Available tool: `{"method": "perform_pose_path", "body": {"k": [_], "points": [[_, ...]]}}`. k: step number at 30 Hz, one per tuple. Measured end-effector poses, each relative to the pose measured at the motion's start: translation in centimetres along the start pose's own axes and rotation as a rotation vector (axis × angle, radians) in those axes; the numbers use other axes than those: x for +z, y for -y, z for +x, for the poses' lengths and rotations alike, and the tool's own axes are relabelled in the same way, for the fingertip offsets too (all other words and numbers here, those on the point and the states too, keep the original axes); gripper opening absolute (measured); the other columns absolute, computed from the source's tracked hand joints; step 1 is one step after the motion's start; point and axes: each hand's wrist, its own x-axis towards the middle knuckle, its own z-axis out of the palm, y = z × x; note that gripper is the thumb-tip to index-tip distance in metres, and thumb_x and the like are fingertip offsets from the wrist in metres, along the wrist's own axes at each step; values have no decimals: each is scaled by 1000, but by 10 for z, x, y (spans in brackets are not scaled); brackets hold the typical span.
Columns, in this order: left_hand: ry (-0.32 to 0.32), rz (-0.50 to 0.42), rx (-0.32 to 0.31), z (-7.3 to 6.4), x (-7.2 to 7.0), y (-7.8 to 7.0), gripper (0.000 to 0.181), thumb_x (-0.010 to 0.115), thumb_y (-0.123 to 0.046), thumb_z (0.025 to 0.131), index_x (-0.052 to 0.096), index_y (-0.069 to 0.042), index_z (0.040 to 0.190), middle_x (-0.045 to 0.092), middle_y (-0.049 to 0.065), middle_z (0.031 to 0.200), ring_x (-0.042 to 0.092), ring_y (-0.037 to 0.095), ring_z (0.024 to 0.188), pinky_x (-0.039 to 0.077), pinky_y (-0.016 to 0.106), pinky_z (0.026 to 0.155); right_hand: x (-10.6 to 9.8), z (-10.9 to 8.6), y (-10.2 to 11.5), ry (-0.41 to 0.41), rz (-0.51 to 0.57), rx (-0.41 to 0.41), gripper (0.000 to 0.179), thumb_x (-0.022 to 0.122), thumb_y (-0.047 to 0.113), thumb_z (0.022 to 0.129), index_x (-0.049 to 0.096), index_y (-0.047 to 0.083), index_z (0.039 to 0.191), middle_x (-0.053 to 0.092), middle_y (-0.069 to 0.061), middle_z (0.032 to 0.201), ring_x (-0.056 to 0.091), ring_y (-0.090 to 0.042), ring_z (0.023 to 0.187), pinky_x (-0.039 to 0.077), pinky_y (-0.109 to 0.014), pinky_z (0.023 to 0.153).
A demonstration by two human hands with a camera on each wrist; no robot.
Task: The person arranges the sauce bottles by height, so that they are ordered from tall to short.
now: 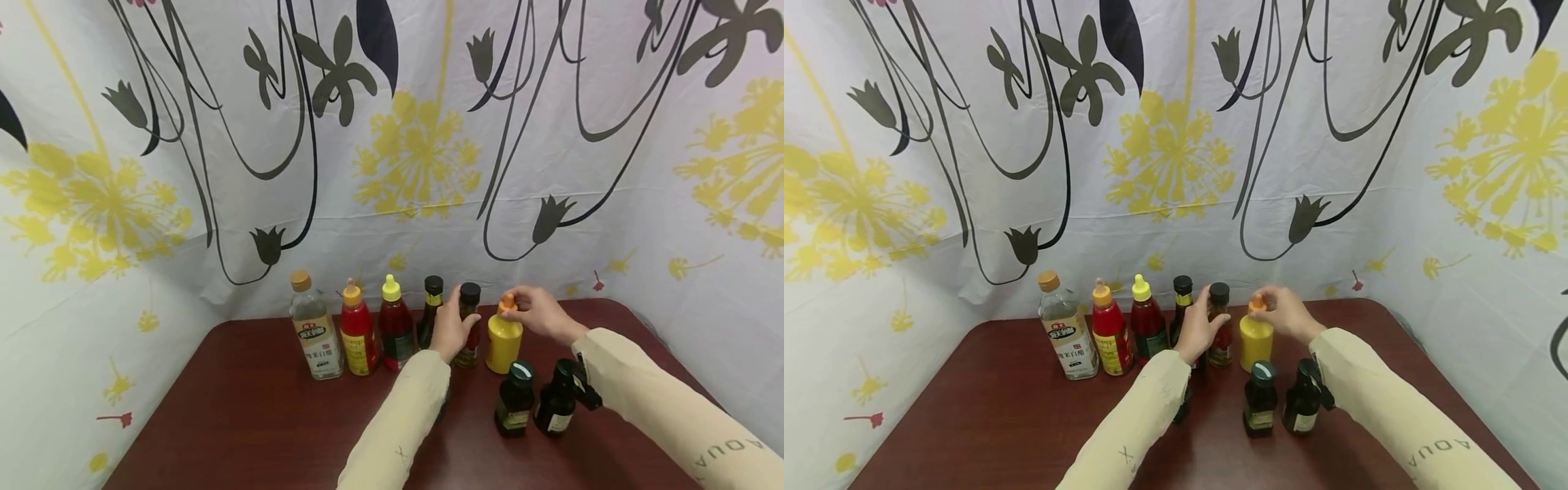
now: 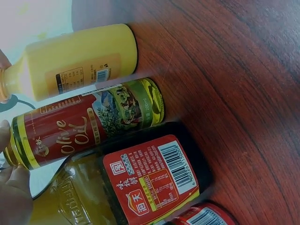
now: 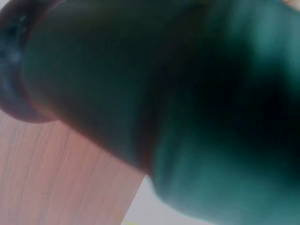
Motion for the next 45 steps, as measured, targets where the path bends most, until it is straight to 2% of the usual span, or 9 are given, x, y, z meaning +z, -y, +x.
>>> {"method": "perform_pose_path", "body": {"k": [6,10,16,21,25,32,37,41,45], "points": [[9,-11,-9,-1,0,-2,58,61,-17,84,33,-12,134,55,11,117,56,22,100,47,32,80,-1,-6,1,47,2,-17,46,59,7,85,40,-10,123,44,-31,121,42,-42,112,42,-45,86],[12,-15,0,-1,0,-3,59,61,-16,84,32,-11,135,54,12,119,55,23,102,46,32,81,-6,-10,4,76,0,17,58,57,15,87,29,-7,133,34,-32,130,34,-44,118,37,-50,89],[50,-9,-13,1,-5,-8,63,62,-18,84,28,-11,136,50,12,123,52,23,107,44,35,85,-17,-18,10,95,31,31,64,55,25,89,24,-5,135,31,-31,133,30,-44,121,36,-52,90],[61,-22,-41,-1,-8,-14,76,63,-24,83,15,-16,142,34,11,137,38,24,121,37,39,94,-25,-27,10,92,63,56,67,53,33,89,22,-1,137,28,-29,135,29,-42,122,34,-53,91],[58,-31,-21,-6,-13,-20,79,62,-25,84,9,-18,143,21,8,144,26,22,128,31,39,98,-30,-37,8,89,64,66,68,52,37,88,22,1,138,29,-27,136,30,-41,122,34,-54,90],[52,17,103,-17,-26,-26,75,60,-26,85,13,-17,142,13,5,146,19,18,131,29,38,100,-41,-63,2,81,38,59,61,50,35,90,27,3,136,38,-25,131,37,-40,118,38,-52,87],[74,71,250,-31,-33,-28,70,59,-25,86,18,-16,141,19,5,144,22,16,130,30,35,100,-42,-84,-7,73,24,26,55,49,30,91,30,2,134,41,-25,128,43,-35,114,43,-44,83],[82,76,367,-45,-33,-27,64,59,-24,86,24,-14,139,28,4,138,29,16,125,33,33,98,-40,-101,-15,58,58,-35,50,51,21,91,33,-1,132,43,-24,126,49,-10,110,47,-26,77],[88,54,456,-58,-27,-25,56,58,-25,86,32,-13,134,38,4,129,37,14,118,35,29,95,-34,-114,-22,47,135,-134,48,54,8,88,35,-7,128,48,-1,124,46,8,104,46,-18,76]]}}
